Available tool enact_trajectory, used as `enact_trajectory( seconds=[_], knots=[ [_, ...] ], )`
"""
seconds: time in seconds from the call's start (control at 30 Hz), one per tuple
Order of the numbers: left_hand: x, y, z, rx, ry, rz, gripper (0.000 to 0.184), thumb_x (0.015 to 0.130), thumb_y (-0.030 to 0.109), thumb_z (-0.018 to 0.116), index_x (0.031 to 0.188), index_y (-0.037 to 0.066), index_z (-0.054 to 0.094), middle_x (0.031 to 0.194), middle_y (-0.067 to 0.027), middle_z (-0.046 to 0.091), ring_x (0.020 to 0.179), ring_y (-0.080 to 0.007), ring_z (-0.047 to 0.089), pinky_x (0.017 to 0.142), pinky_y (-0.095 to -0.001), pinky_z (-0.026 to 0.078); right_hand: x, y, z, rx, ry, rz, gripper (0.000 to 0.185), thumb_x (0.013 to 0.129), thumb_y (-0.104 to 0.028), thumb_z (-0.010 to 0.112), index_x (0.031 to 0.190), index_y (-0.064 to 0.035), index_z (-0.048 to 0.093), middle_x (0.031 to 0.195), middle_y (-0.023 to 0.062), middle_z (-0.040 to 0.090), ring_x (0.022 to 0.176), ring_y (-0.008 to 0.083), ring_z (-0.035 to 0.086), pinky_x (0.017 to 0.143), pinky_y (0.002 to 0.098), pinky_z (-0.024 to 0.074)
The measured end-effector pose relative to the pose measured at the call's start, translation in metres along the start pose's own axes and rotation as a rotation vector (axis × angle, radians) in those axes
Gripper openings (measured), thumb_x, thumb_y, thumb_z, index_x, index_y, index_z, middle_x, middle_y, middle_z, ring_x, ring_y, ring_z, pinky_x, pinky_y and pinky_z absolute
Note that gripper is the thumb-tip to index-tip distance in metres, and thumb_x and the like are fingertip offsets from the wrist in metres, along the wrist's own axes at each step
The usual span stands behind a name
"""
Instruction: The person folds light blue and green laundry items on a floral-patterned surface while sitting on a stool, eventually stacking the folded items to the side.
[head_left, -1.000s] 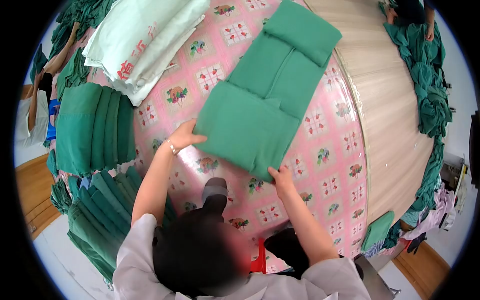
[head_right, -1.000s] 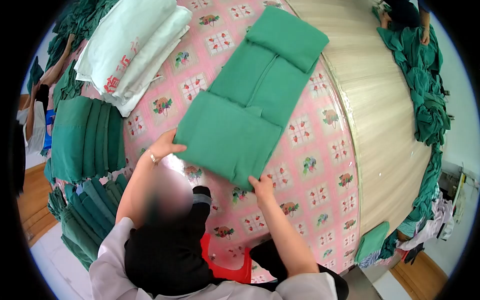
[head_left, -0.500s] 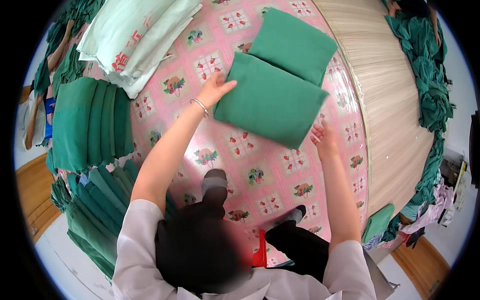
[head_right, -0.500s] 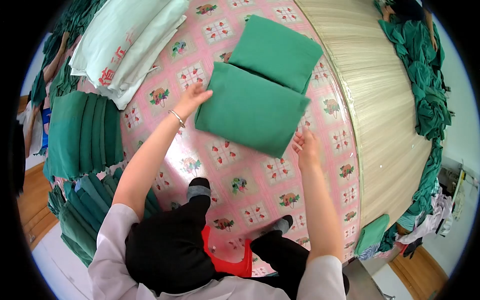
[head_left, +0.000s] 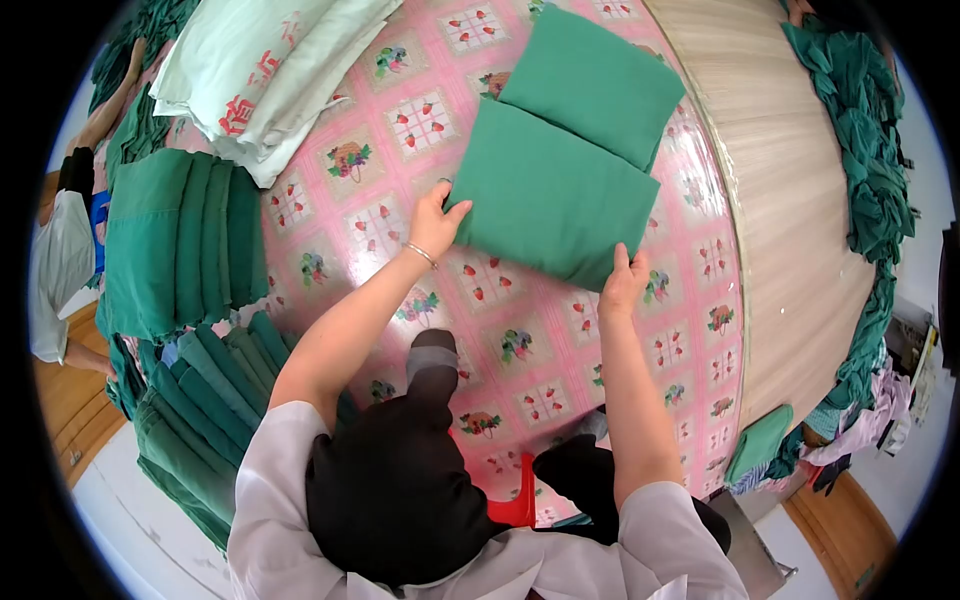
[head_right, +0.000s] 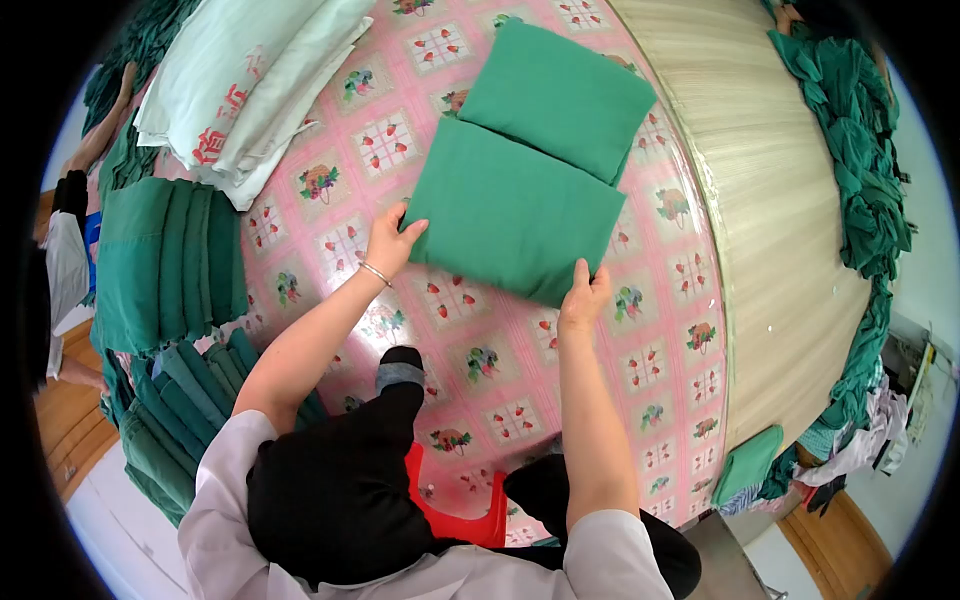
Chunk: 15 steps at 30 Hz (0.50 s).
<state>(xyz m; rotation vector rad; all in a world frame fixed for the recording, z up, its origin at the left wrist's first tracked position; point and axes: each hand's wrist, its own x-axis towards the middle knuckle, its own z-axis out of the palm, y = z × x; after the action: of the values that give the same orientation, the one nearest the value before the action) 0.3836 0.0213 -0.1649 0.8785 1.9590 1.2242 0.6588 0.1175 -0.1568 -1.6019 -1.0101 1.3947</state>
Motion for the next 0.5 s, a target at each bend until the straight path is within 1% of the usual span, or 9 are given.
enact_trajectory(
  seconds=[0.1,0.13,0.2,0.23,0.3,0.33,0.37,0.43,0.5],
  knots=[
    [-0.033,0.000,-0.004,-0.061,0.026,0.019,0.021,0.073,0.010,0.064,0.084,-0.004,0.052,0.069,-0.0129,0.053,0.063,-0.0179,0.049,0.062,-0.0305,0.042,-0.016,0.011,-0.008,0.036,0.114,0.179,0.014,0.078,-0.009,0.056,0.086,0.0028,0.054,0.082,0.0053,0.056,0.074,0.0132,0.049,0.070,0.0282,0.0397],
    [-0.047,-0.008,-0.008,-0.061,0.029,0.017,0.021,0.073,0.010,0.064,0.084,-0.004,0.052,0.069,-0.0129,0.053,0.063,-0.0179,0.049,0.062,-0.0305,0.042,-0.026,0.018,-0.013,0.034,0.112,0.180,0.014,0.078,-0.009,0.056,0.086,0.0028,0.054,0.082,0.0053,0.056,0.074,0.0132,0.049,0.070,0.0282,0.0397],
    [-0.076,-0.034,-0.019,0.067,-0.042,-0.100,0.019,0.076,0.005,0.060,0.093,-0.003,0.056,0.079,-0.0037,0.057,0.074,-0.0094,0.052,0.069,-0.0238,0.043,-0.051,0.029,-0.031,-0.053,0.020,0.251,0.023,0.074,-0.009,0.054,0.093,0.0040,0.057,0.089,0.0098,0.058,0.084,0.0189,0.052,0.078,0.0300,0.0394],
    [-0.088,-0.048,-0.026,0.062,-0.042,-0.100,0.019,0.076,0.005,0.060,0.093,-0.003,0.056,0.079,-0.0037,0.057,0.074,-0.0094,0.052,0.069,-0.0238,0.043,-0.060,0.031,-0.036,-0.057,0.020,0.248,0.023,0.074,-0.009,0.054,0.093,0.0040,0.057,0.089,0.0098,0.058,0.084,0.0189,0.052,0.078,0.0300,0.0394],
    [-0.107,-0.062,-0.037,-0.088,-0.173,-0.279,0.018,0.075,0.005,0.058,0.090,-0.002,0.053,0.080,-0.0071,0.054,0.079,-0.0149,0.054,0.070,-0.0286,0.044,-0.076,0.042,-0.048,-0.180,-0.004,0.420,0.012,0.069,-0.006,0.056,0.075,0.0031,0.052,0.074,0.0062,0.052,0.073,0.0160,0.047,0.072,0.0312,0.0397],
    [-0.114,-0.061,-0.039,-0.119,-0.082,-0.187,0.022,0.074,0.003,0.056,0.096,-0.001,0.051,0.091,-0.0051,0.051,0.089,-0.0142,0.053,0.076,-0.0282,0.044,-0.074,0.047,-0.057,-0.245,-0.026,0.452,0.020,0.071,-0.008,0.056,0.087,0.0053,0.052,0.082,0.0099,0.053,0.079,0.0169,0.049,0.073,0.0304,0.0398],
    [-0.108,-0.063,-0.036,-0.220,-0.016,-0.133,0.031,0.074,0.002,0.056,0.103,-0.001,0.048,0.100,-0.0087,0.049,0.093,-0.0189,0.052,0.081,-0.0289,0.044,-0.068,0.053,-0.065,-0.254,-0.027,0.464,0.020,0.071,-0.008,0.056,0.087,0.0053,0.052,0.082,0.0099,0.053,0.079,0.0169,0.049,0.073,0.0304,0.0398],
    [-0.078,-0.004,-0.039,0.203,0.015,0.132,0.038,0.073,0.005,0.058,0.109,0.000,0.045,0.107,-0.0139,0.047,0.098,-0.0254,0.051,0.084,-0.0322,0.043,-0.058,0.022,-0.047,-0.619,0.010,-0.005,0.038,0.072,-0.008,0.058,0.105,0.0066,0.048,0.102,0.0175,0.051,0.095,0.0240,0.050,0.082,0.0327,0.0391],
    [-0.044,0.024,-0.033,0.397,-0.041,0.336,0.043,0.072,0.009,0.061,0.112,0.002,0.045,0.112,-0.0172,0.045,0.101,-0.0323,0.048,0.088,-0.0366,0.041,-0.044,-0.009,-0.021,-0.932,-0.010,-0.494,0.054,0.072,-0.010,0.061,0.119,0.0043,0.039,0.119,0.0216,0.043,0.112,0.0323,0.042,0.092,0.0379,0.0345]
  ],
)
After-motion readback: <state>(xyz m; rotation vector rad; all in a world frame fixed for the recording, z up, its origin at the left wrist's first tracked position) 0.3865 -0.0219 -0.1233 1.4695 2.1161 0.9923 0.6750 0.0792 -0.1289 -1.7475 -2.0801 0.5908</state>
